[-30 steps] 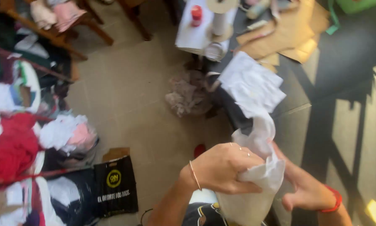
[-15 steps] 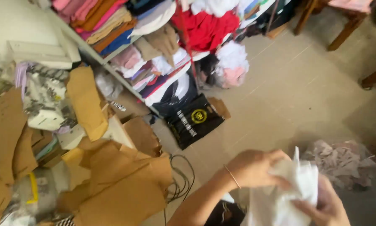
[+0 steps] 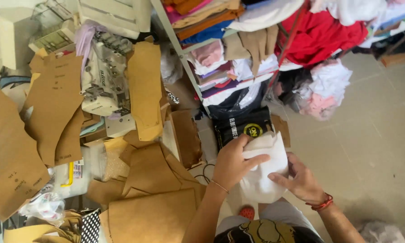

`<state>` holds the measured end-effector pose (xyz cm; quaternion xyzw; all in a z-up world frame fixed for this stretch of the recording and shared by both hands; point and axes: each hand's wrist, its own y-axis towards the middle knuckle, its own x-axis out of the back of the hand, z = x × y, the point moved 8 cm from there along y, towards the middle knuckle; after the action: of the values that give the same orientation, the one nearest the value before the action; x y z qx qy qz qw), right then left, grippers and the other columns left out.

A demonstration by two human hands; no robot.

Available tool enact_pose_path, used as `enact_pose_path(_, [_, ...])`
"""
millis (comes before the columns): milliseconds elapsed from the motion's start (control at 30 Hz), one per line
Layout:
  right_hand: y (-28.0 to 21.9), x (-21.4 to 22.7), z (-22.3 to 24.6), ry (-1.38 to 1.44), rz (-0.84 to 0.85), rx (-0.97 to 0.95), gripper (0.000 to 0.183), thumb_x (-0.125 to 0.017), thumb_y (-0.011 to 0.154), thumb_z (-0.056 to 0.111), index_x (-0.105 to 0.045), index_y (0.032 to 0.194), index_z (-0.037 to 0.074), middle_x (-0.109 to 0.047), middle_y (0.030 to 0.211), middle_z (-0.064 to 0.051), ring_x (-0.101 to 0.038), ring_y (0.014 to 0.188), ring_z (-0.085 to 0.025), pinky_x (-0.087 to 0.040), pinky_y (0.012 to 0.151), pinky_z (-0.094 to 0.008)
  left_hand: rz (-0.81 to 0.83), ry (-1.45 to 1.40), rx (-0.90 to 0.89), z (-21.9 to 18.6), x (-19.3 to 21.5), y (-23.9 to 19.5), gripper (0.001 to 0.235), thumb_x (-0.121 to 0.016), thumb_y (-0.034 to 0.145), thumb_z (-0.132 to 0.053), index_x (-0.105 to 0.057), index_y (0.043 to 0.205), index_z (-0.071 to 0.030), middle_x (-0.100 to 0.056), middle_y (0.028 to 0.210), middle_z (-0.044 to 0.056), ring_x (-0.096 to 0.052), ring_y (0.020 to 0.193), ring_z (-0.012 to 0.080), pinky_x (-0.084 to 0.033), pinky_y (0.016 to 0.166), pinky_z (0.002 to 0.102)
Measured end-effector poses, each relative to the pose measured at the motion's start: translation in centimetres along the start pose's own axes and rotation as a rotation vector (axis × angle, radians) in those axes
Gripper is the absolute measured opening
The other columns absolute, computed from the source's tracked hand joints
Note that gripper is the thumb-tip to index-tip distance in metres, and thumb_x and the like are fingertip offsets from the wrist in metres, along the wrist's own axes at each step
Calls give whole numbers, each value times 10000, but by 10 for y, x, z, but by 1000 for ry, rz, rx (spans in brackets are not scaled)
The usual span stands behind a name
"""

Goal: Measuring fabric with a ruler, marking it with a pen, and cutting it using an electric rotary cutter on a workbench.

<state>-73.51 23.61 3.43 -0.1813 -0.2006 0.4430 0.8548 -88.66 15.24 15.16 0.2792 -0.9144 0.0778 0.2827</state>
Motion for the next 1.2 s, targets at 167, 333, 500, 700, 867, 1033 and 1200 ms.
enact_pose_path(167, [80,10,124,96,-3,278,378,-673,713,131,-533,1051,35,-558,816,-127,-532,758,-193,-480,647,-378,-158,-359,178,64,19,89,451,-709,655,-424,-568,965,-128,-617,797,105,-606,797,239,-488,693,334])
enact_pose_path(333, [217,21,123,408,104,102,401,-639,674,-3,-501,1050,19,-572,748,-141,-544,632,-234,-471,596,-385,-368,-290,229,174,22,198,389,-463,861,-350,-436,1179,-126,-467,1133,119,-492,1018,263,-432,840,381])
enact_pose_path(500, [303,9,145,503,191,-70,362,-572,724,21,-506,1080,14,-560,791,-112,-543,686,-191,-442,685,-319,-343,155,244,213,23,262,551,-448,866,-65,-172,1339,-122,-159,1376,132,-311,1177,389,-433,896,496])
enact_pose_path(700, [413,-21,103,698,261,-596,332,-637,669,170,-567,948,2,-601,837,-124,-561,686,-303,-409,797,-463,-60,963,326,256,-2,309,542,-502,818,-210,-317,1317,-110,-152,1430,-12,-82,1320,223,-109,1044,509])
enact_pose_path(867, [476,29,88,362,-5,-245,343,-633,731,154,-539,1008,-25,-576,906,-171,-533,771,-339,-384,822,-474,166,842,397,298,-29,306,584,-672,652,-367,-468,1179,-217,-526,1172,40,-467,1084,241,47,1016,592])
enact_pose_path(1033, [503,62,92,24,-199,148,355,-629,792,138,-511,1067,-51,-549,974,-218,-504,857,-376,-359,847,-485,182,793,386,331,-55,296,745,-699,633,-229,-332,1281,-214,-403,1277,73,-203,1261,286,-180,1012,538])
enact_pose_path(1200, [503,43,141,-295,-244,665,368,-625,853,121,-482,1127,-77,-520,1043,-264,-473,942,-412,-333,872,-495,-75,758,389,348,-113,263,451,-646,625,-164,-539,1058,-235,-491,1213,40,-382,1219,287,-380,852,558])
